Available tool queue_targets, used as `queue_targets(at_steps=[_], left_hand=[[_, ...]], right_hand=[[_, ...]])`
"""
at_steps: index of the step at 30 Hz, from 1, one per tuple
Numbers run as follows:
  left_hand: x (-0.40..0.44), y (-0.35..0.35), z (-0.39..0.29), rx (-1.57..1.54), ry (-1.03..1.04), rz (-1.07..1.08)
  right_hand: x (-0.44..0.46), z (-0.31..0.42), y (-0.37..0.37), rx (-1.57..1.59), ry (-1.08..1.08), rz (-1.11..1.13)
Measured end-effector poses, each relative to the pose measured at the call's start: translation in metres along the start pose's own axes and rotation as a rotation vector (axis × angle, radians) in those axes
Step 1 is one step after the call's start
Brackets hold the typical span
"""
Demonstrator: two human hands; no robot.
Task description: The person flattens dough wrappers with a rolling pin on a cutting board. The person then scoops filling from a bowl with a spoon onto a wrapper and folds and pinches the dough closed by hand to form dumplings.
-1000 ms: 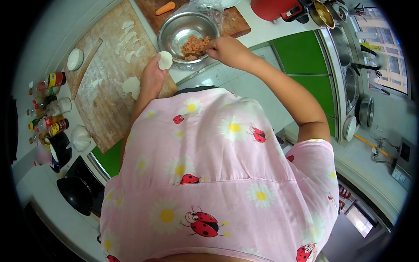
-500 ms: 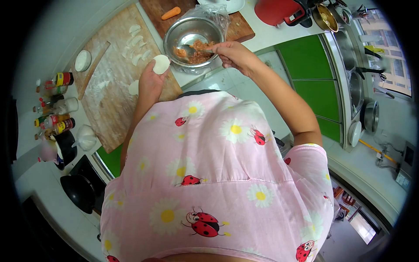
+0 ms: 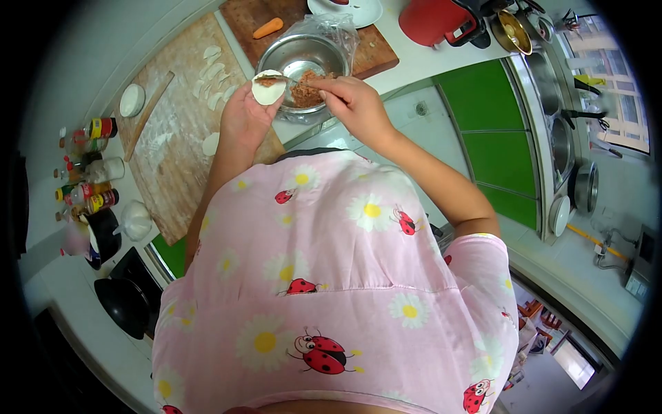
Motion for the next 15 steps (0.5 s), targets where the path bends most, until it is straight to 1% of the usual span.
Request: queue_targets(at_steps=[2, 5, 9, 12, 14, 15], left_hand=[[-0.002, 0.002, 0.000, -0.008, 0.000, -0.015], [-0.004, 0.001, 0.001, -0.024, -0.008, -0.036], [-0.009, 0.001, 0.003, -0.033, -0.017, -0.082], [-0.007, -0.001, 0.006, -0.072, -0.033, -0.082], [-0.003, -0.005, 0.006, -0.092, -0.012, -0.074], [-0.001, -0.006, 0.004, -0.102, -0.002, -0.069]], right_hand=[[-0.001, 0.009, -0.001, -0.171, -0.133, 0.086], [-0.004, 0.016, 0.004, -0.311, -0.293, 0.144], [-0.014, 0.010, 0.007, -0.345, -0.287, 0.187], [-0.016, 0.010, 0.004, -0.338, -0.313, 0.195], [-0.017, 0.009, -0.002, -0.355, -0.310, 0.215], [-0.015, 0.010, -0.006, -0.347, -0.309, 0.191]])
Point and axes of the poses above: each hand's wrist, its own x-axis towards the middle knuckle, its own y-axis out of the palm, z = x × y, the point moved 10 cm from there along x, towards the middle knuckle, and after that the axes turned 14 degrees about -y, right-handed, at the moved point
